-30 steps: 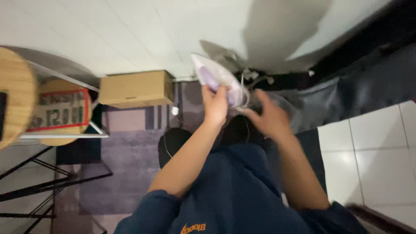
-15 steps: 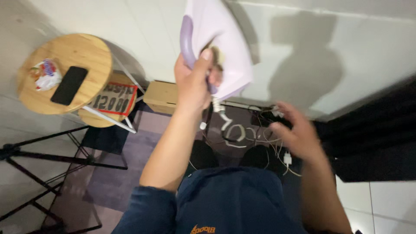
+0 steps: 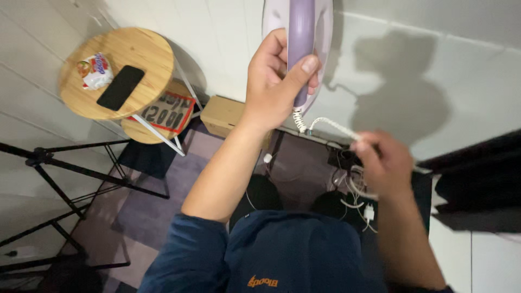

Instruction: The person organizes an iron, power adapters, and various cables by winding their cords and grouping them together.

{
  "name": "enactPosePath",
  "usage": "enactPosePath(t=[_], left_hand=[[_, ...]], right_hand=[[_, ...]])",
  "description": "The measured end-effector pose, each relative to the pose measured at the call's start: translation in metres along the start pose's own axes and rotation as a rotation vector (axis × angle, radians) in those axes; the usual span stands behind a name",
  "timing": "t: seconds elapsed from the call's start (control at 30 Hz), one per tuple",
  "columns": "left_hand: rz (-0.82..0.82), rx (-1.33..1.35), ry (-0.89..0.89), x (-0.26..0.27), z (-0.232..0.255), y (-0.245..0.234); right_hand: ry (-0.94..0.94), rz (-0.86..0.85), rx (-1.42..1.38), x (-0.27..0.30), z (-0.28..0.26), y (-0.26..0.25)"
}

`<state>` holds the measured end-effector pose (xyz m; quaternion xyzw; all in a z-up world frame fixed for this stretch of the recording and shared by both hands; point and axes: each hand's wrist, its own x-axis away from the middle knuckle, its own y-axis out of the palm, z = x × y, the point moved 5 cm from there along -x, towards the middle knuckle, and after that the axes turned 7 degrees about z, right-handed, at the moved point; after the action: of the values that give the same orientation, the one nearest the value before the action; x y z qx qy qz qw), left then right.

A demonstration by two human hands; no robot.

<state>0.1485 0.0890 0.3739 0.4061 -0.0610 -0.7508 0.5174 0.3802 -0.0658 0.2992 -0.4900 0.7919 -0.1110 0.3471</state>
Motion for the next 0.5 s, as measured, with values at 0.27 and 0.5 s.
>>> enactPosePath(t=[0.27,0.5], left_hand=[[-0.294,-0.232,-0.405,0.015,-0.029,0.020],[-0.601,-0.514,-0.641,0.036,-0.030,0.027]], right_hand=[[-0.583,0.170,0.290,-0.040,-0.094,-0.021],[-0.987,0.163,0.430,-0.063,-0.117,-0.024]])
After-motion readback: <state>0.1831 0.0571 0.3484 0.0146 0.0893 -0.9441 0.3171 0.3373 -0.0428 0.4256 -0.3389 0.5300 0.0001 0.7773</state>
